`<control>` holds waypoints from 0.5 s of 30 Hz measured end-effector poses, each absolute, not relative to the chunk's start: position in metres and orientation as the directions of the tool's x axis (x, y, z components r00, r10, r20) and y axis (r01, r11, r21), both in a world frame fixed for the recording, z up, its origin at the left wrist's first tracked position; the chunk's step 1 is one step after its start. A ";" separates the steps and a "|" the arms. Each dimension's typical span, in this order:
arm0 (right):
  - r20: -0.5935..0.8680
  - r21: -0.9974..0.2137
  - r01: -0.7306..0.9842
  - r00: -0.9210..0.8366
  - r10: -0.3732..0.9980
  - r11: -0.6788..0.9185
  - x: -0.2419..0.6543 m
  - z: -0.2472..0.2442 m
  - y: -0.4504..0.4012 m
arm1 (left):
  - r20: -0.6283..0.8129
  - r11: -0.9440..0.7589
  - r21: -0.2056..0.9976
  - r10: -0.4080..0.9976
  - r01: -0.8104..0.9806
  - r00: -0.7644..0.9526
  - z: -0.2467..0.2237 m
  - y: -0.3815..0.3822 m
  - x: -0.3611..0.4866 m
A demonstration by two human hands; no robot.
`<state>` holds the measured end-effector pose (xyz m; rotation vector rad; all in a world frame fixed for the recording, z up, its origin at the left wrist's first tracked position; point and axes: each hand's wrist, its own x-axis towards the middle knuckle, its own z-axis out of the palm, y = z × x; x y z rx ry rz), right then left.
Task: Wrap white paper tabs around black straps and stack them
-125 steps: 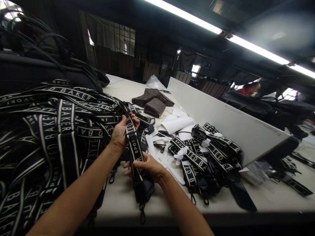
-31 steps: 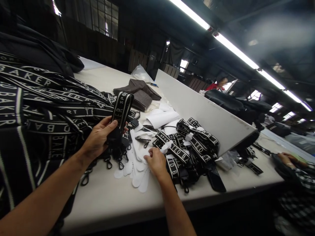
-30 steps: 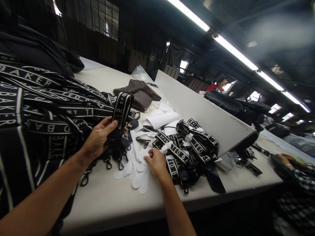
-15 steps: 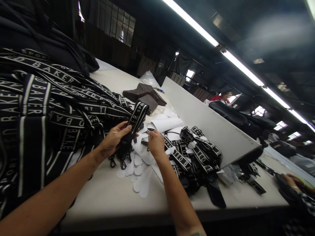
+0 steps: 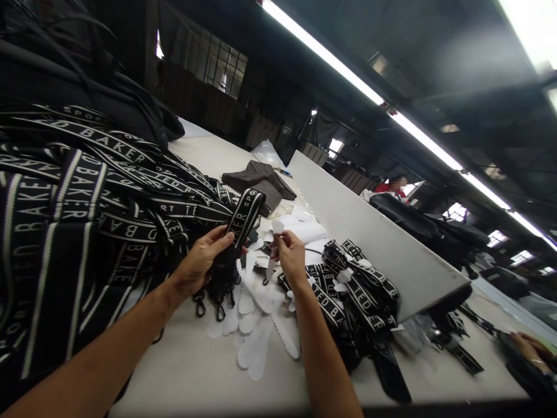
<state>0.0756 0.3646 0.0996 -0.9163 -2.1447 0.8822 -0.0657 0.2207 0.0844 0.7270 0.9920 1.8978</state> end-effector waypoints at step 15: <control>0.217 -0.966 -0.235 -0.528 0.821 0.104 0.084 0.062 0.320 | 0.035 -0.082 0.975 0.974 -0.205 -0.223 0.070 0.223 -0.049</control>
